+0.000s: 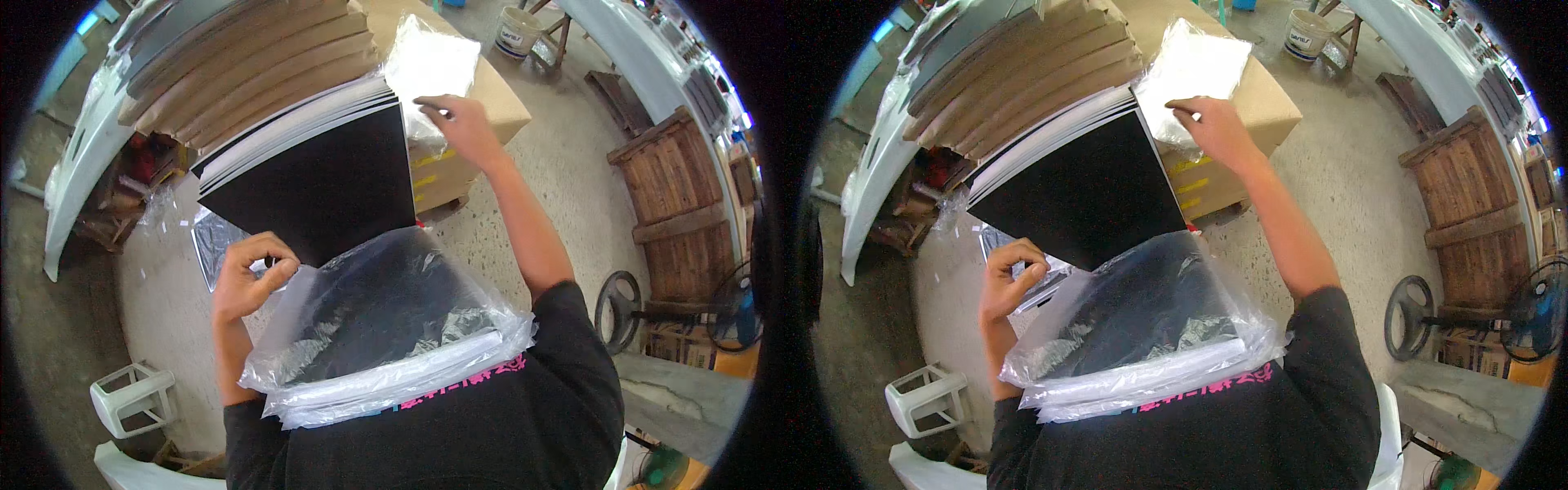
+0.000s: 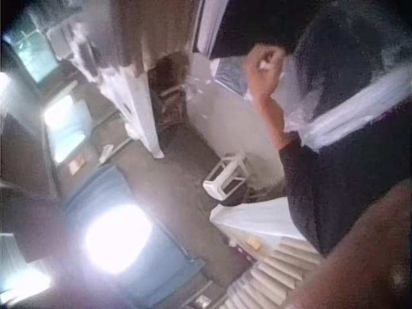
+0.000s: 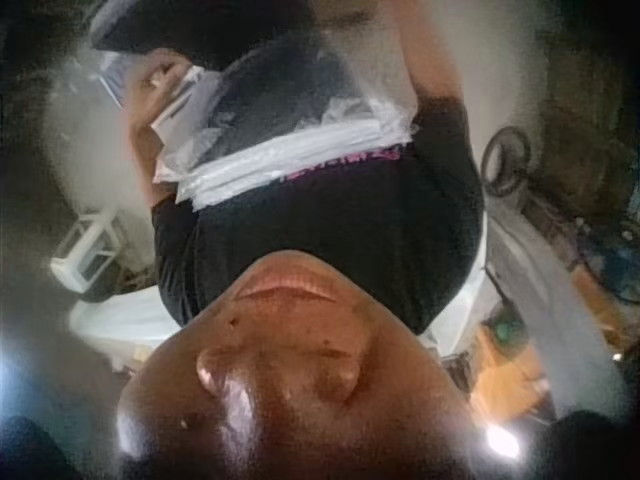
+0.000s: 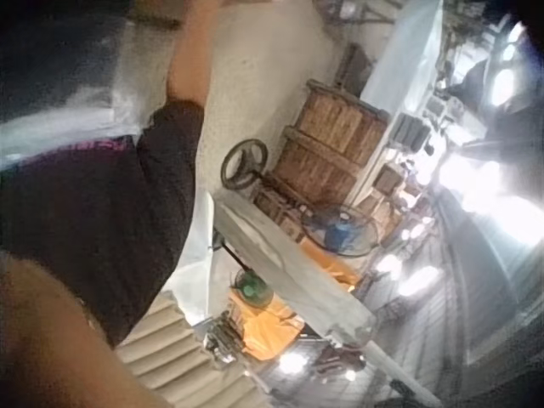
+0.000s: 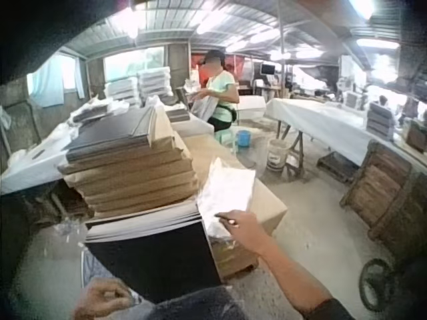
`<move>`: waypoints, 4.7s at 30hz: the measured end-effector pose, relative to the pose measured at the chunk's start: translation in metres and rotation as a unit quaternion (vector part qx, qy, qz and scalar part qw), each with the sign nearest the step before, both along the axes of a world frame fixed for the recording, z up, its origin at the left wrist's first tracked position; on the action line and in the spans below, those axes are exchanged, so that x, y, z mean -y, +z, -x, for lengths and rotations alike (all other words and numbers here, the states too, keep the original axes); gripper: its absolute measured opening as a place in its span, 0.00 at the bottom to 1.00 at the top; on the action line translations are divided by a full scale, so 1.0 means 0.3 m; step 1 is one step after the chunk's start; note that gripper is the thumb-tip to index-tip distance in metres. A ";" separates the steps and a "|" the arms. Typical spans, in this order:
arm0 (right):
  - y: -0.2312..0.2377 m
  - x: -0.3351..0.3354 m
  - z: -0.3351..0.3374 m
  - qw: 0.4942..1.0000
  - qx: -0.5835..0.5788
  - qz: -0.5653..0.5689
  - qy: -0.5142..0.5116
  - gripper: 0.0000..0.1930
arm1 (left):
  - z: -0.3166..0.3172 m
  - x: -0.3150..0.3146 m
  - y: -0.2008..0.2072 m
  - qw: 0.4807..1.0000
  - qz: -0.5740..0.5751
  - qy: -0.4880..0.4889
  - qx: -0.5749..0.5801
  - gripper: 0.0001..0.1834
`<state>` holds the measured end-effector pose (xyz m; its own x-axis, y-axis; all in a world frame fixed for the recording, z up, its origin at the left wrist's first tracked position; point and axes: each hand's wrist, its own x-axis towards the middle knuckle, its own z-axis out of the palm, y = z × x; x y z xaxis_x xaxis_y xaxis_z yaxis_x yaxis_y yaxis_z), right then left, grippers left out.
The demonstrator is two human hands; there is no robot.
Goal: The person wraps individual black panels in plastic sheets and then inserts the wrapped panels into larger plastic bags.
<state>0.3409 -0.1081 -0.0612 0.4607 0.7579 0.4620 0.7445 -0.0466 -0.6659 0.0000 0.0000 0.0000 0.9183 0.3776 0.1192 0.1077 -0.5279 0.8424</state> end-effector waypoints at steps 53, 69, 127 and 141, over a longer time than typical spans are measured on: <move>0.118 -0.149 0.022 0.958 -0.159 -0.223 0.079 0.27 | -1.104 -0.382 -0.132 0.811 -0.437 -0.245 -0.304 0.24; 0.059 -0.161 -0.182 0.974 -0.031 -0.124 -0.185 0.45 | -0.903 -0.437 0.256 0.882 0.421 -0.130 0.166 0.20; 0.341 -0.040 0.524 0.830 -0.454 -0.244 0.214 0.10 | 0.188 -0.015 0.036 0.740 0.484 0.151 0.443 0.33; 0.423 -0.122 0.451 0.912 -0.255 -0.302 0.112 0.11 | 0.087 -0.040 0.050 0.788 -0.413 0.415 -0.188 0.55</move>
